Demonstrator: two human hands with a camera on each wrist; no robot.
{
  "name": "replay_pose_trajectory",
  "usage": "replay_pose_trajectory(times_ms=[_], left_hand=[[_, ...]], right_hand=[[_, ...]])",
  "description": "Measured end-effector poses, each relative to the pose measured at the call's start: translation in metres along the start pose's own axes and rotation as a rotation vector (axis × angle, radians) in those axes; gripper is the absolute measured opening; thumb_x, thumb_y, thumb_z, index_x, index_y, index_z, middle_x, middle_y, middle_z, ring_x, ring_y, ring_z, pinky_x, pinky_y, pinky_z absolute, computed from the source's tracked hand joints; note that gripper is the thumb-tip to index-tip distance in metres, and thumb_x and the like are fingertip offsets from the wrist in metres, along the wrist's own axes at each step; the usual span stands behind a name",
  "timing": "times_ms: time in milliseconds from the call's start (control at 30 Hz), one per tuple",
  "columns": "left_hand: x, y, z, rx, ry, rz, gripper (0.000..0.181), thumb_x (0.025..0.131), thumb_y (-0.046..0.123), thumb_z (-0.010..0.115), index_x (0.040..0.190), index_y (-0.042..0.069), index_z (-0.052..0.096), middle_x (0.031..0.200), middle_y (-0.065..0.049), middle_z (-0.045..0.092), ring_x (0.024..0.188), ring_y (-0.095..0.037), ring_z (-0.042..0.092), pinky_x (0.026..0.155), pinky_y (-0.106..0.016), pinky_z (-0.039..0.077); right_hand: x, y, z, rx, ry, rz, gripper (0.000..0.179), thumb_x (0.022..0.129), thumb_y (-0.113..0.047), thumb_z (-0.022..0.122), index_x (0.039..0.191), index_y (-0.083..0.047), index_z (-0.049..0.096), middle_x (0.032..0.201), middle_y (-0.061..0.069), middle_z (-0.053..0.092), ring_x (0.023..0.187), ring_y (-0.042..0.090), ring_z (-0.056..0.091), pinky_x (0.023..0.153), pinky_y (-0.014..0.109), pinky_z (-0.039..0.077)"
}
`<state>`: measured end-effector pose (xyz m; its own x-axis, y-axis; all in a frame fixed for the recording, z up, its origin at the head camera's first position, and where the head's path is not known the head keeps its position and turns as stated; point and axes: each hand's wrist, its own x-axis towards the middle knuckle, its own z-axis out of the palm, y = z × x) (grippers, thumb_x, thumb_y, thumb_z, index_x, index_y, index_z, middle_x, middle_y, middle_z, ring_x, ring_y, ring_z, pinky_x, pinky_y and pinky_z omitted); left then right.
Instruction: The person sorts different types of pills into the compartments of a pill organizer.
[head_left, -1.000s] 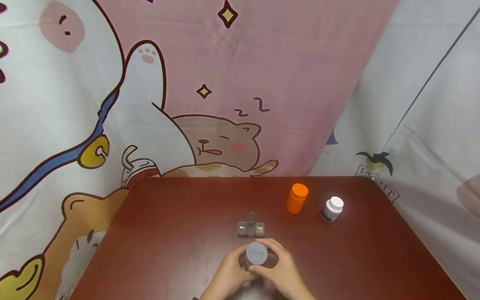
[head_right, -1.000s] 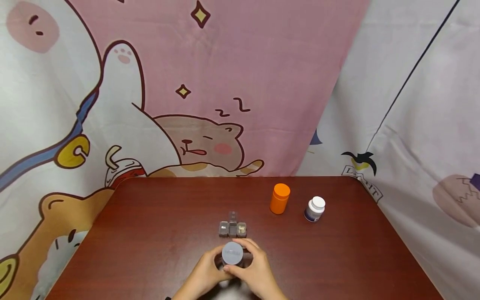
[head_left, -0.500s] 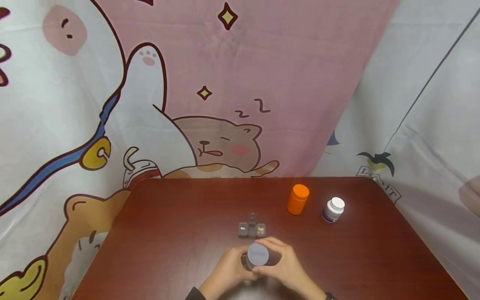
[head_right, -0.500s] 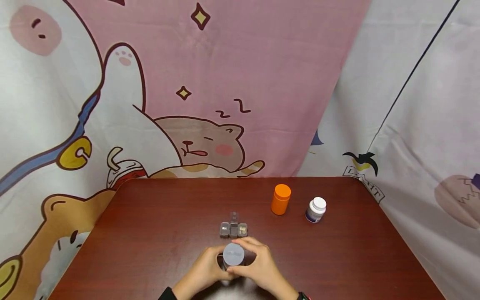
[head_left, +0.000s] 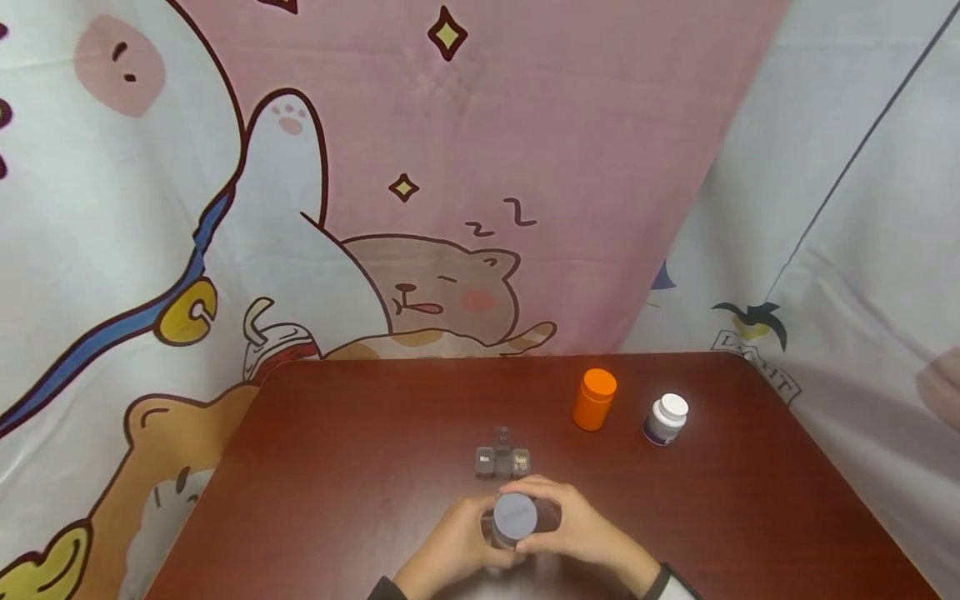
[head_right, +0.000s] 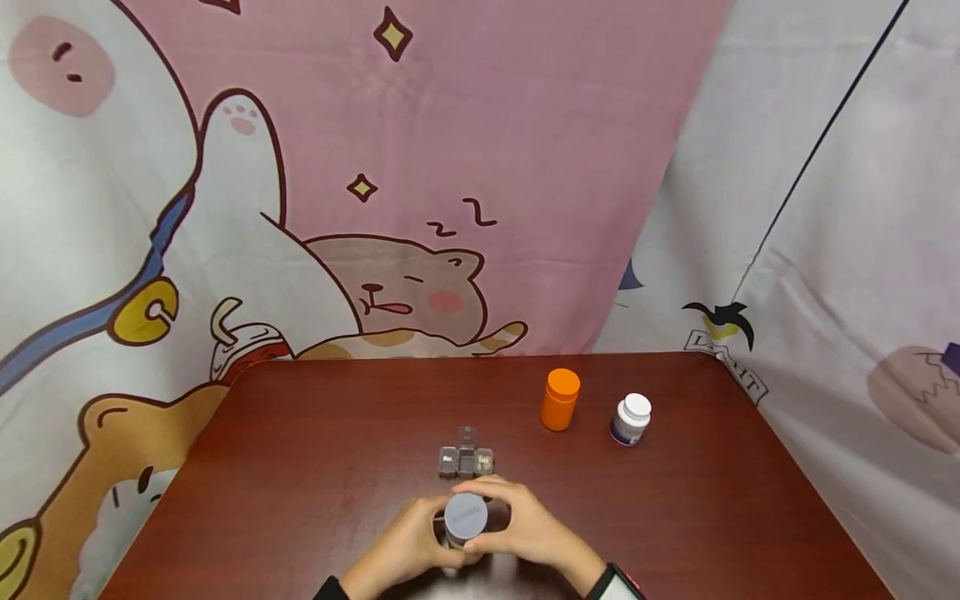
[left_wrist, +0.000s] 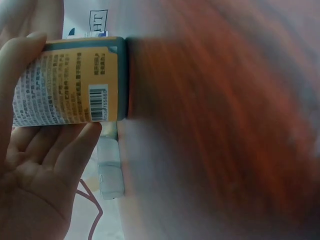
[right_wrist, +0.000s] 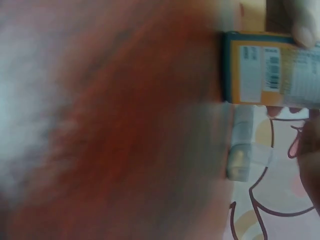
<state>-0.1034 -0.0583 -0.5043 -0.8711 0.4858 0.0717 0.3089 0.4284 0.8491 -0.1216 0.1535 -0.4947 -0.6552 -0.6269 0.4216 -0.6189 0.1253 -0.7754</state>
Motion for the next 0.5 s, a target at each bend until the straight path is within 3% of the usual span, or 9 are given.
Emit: replay_pose_trajectory(times_ms=[133, 300, 400, 500], left_hand=[[-0.002, 0.001, 0.0, 0.014, 0.013, -0.005, 0.052, 0.068, 0.037, 0.082, 0.113, 0.02, 0.063, 0.1, 0.019, 0.063, 0.094, -0.002, 0.059, 0.085, -0.029, 0.047], [-0.002, 0.001, 0.001, -0.001, 0.014, -0.016, 0.056, 0.068, 0.037, 0.082, 0.117, 0.019, 0.062, 0.105, 0.016, 0.064, 0.097, -0.004, 0.06, 0.087, -0.029, 0.047], [-0.002, 0.0, 0.002, -0.032, 0.007, -0.014, 0.056, 0.068, 0.035, 0.082, 0.118, 0.02, 0.062, 0.108, 0.015, 0.064, 0.1, -0.005, 0.06, 0.088, -0.029, 0.047], [-0.002, 0.001, 0.002, -0.038, 0.012, -0.008, 0.053, 0.067, 0.034, 0.083, 0.115, 0.022, 0.063, 0.105, 0.016, 0.064, 0.099, -0.005, 0.06, 0.088, -0.03, 0.046]], right_hand=[[0.004, -0.001, -0.004, 0.029, -0.067, -0.026, 0.061, 0.078, -0.02, 0.076, 0.133, -0.01, 0.052, 0.125, 0.001, 0.058, 0.115, 0.018, 0.053, 0.098, 0.038, 0.038], [0.001, -0.007, -0.003, 0.012, -0.06, -0.005, 0.067, 0.08, -0.02, 0.074, 0.139, -0.01, 0.045, 0.127, 0.002, 0.057, 0.117, 0.018, 0.052, 0.1, 0.037, 0.036], [-0.004, -0.013, 0.0, -0.01, 0.011, 0.03, 0.074, 0.078, -0.016, 0.075, 0.142, -0.009, 0.04, 0.129, 0.007, 0.057, 0.116, 0.02, 0.052, 0.097, 0.037, 0.039], [-0.011, -0.023, 0.007, -0.075, 0.16, 0.127, 0.075, 0.075, -0.017, 0.078, 0.141, -0.011, 0.042, 0.125, 0.008, 0.059, 0.111, 0.021, 0.055, 0.089, 0.039, 0.044]])
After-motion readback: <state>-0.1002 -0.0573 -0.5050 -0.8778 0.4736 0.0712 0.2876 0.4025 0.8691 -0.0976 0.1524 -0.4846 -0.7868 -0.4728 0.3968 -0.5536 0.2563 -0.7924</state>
